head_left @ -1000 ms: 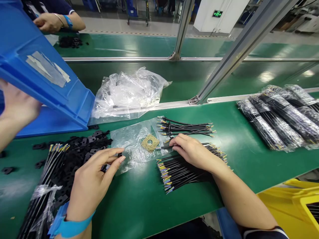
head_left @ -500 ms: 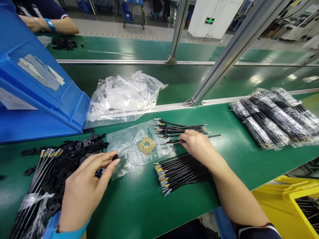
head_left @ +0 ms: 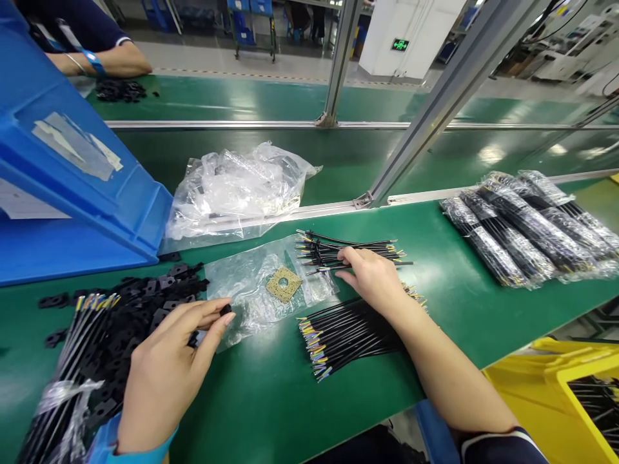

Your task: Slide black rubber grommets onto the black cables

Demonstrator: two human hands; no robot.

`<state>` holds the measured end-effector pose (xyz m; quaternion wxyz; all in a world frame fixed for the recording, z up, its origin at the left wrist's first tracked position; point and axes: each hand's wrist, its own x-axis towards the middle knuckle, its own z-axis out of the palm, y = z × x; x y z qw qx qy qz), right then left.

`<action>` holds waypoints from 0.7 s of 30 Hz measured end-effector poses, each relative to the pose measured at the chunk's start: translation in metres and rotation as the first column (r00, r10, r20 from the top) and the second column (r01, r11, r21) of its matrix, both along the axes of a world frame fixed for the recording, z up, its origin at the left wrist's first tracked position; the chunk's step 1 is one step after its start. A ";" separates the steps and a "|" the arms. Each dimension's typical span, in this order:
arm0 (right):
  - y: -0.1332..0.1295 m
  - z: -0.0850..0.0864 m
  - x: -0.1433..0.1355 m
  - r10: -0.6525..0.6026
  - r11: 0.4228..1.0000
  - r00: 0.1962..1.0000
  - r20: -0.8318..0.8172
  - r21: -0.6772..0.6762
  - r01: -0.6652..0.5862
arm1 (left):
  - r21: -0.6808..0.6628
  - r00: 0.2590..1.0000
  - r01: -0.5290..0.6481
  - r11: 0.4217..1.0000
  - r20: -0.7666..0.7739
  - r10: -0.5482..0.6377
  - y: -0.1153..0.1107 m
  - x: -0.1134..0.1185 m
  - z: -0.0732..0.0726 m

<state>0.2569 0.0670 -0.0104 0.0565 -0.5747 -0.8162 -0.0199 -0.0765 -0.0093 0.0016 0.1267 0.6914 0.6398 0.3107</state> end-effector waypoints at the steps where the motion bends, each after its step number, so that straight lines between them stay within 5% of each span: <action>1: -0.005 0.002 -0.002 0.038 0.999 0.999 -0.022 0.016 -0.037 | 0.005 1.000 0.006 1.000 0.002 -0.006 0.000 0.000 0.000; 9: -0.026 -0.017 -0.031 0.305 0.952 0.940 -0.156 0.070 -0.297 | 0.015 1.000 0.012 1.000 0.027 -0.013 -0.003 -0.001 -0.002; 21: -0.024 -0.023 -0.037 0.260 0.964 0.960 -0.103 -0.032 -0.265 | -0.032 0.993 0.021 0.999 0.114 -0.017 -0.006 0.004 -0.001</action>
